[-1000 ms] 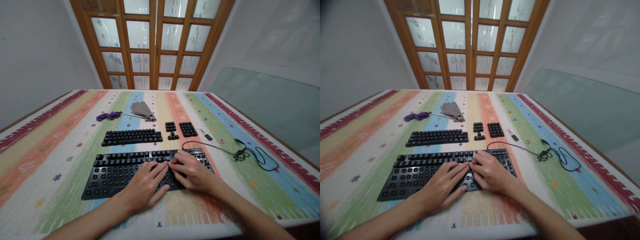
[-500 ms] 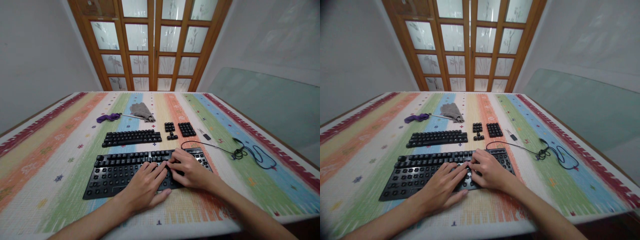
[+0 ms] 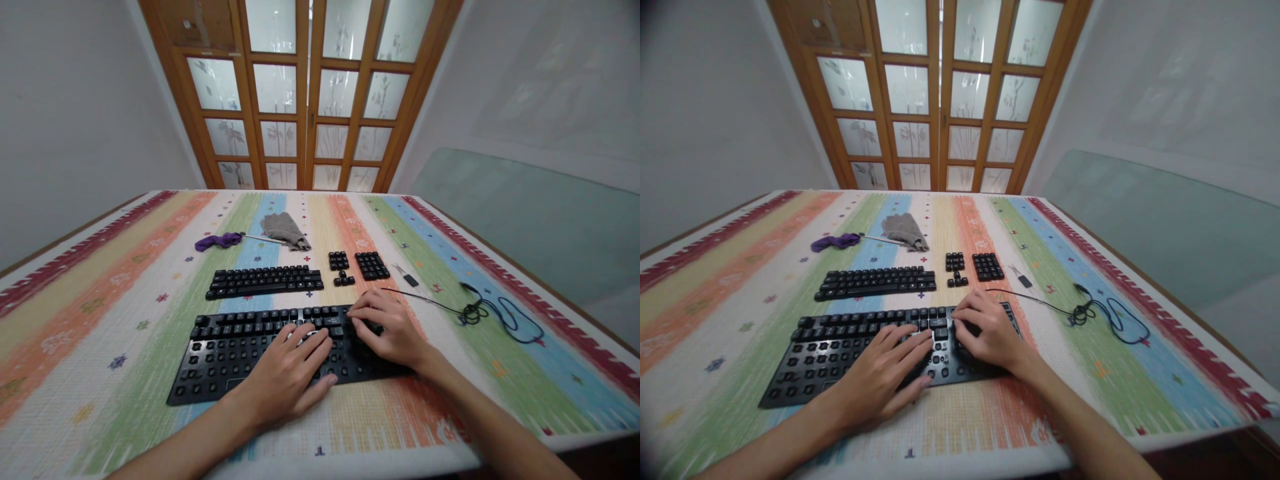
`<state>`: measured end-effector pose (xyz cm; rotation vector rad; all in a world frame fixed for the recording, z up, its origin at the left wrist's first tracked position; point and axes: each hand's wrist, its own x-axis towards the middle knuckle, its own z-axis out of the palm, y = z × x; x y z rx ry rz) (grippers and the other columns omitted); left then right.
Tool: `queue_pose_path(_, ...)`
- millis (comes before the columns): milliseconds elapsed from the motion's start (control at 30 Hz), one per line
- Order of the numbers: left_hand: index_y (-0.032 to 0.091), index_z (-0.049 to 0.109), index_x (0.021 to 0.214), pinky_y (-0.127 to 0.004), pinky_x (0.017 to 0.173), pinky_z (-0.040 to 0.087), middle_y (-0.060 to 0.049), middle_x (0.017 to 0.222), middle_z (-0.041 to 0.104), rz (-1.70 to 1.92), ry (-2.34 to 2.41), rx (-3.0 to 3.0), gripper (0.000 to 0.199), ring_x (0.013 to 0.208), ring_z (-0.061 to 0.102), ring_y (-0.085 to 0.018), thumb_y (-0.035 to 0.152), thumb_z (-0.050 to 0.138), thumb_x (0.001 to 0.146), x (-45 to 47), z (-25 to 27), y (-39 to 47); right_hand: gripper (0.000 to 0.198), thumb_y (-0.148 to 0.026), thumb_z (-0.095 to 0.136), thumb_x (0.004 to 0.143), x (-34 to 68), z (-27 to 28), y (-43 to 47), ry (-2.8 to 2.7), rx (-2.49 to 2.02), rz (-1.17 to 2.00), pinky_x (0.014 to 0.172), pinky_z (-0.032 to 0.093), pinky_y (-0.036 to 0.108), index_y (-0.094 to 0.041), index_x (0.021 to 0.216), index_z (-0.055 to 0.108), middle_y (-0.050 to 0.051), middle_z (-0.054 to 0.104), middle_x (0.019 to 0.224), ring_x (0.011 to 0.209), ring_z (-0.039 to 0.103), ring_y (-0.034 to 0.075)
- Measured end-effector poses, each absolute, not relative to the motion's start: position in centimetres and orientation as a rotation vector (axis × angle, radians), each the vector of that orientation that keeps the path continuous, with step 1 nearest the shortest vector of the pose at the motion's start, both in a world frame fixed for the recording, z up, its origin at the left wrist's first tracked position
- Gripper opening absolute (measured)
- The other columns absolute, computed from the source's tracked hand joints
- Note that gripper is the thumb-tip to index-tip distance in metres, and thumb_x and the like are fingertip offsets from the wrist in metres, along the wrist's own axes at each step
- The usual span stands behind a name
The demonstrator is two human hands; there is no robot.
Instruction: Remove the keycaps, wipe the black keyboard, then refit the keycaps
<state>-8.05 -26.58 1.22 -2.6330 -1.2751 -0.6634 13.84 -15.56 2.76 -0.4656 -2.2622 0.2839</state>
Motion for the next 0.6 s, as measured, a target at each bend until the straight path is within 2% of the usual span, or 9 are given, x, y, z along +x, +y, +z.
queue_pose_path(133, 0.013, 0.063, 0.116, -0.048, 0.101, 0.047, -0.012, 0.128, 0.065, -0.707, -1.274, -2.609, 0.033, 0.121, 0.057, -0.028, 0.035, 0.045, 0.099, -8.4, 1.0, -26.5, 0.016, -0.012, 0.056, 0.087, 14.0, 2.6, -15.2, -2.256, -0.524, 0.223, 0.069, 0.051, 0.037, -0.019, 0.084, 0.07, 0.007, 0.067, 0.078, 0.076, 0.058, 0.021)
queue_pose_path(300, 0.007, 0.053, 0.132, -0.046, 0.11, 0.042, -0.018, 0.139, 0.056, -0.647, -1.342, -2.552, 0.049, 0.132, 0.052, -0.028, 0.042, 0.046, 0.099, -8.5, 0.1, -26.4, 0.016, -0.012, 0.056, 0.088, 13.6, 2.7, -15.2, -2.276, -0.503, 0.245, 0.068, 0.05, 0.036, -0.019, 0.083, 0.069, 0.006, 0.067, 0.078, 0.076, 0.058, 0.02)
queue_pose_path(433, 0.006, 0.043, 0.142, -0.044, 0.113, 0.038, -0.018, 0.146, 0.049, -0.559, -1.397, -2.559, 0.06, 0.138, 0.045, -0.028, 0.049, 0.04, 0.1, -8.4, -0.7, -26.3, 0.016, -0.013, 0.056, 0.088, 13.1, 3.3, -14.1, -2.308, -0.514, 0.263, 0.073, 0.049, 0.037, -0.019, 0.081, 0.069, 0.006, 0.068, 0.08, 0.078, 0.059, 0.02)
queue_pose_path(600, 0.007, 0.043, 0.142, -0.042, 0.116, 0.034, -0.017, 0.148, 0.046, -0.515, -1.416, -2.6, 0.062, 0.14, 0.041, -0.027, 0.053, 0.036, 0.101, -8.4, -0.9, -26.3, 0.015, -0.016, 0.058, 0.088, 10.9, 4.1, -10.5, -2.414, -0.565, 0.352, 0.081, 0.049, 0.037, -0.019, 0.082, 0.072, 0.006, 0.071, 0.086, 0.085, 0.062, 0.021)
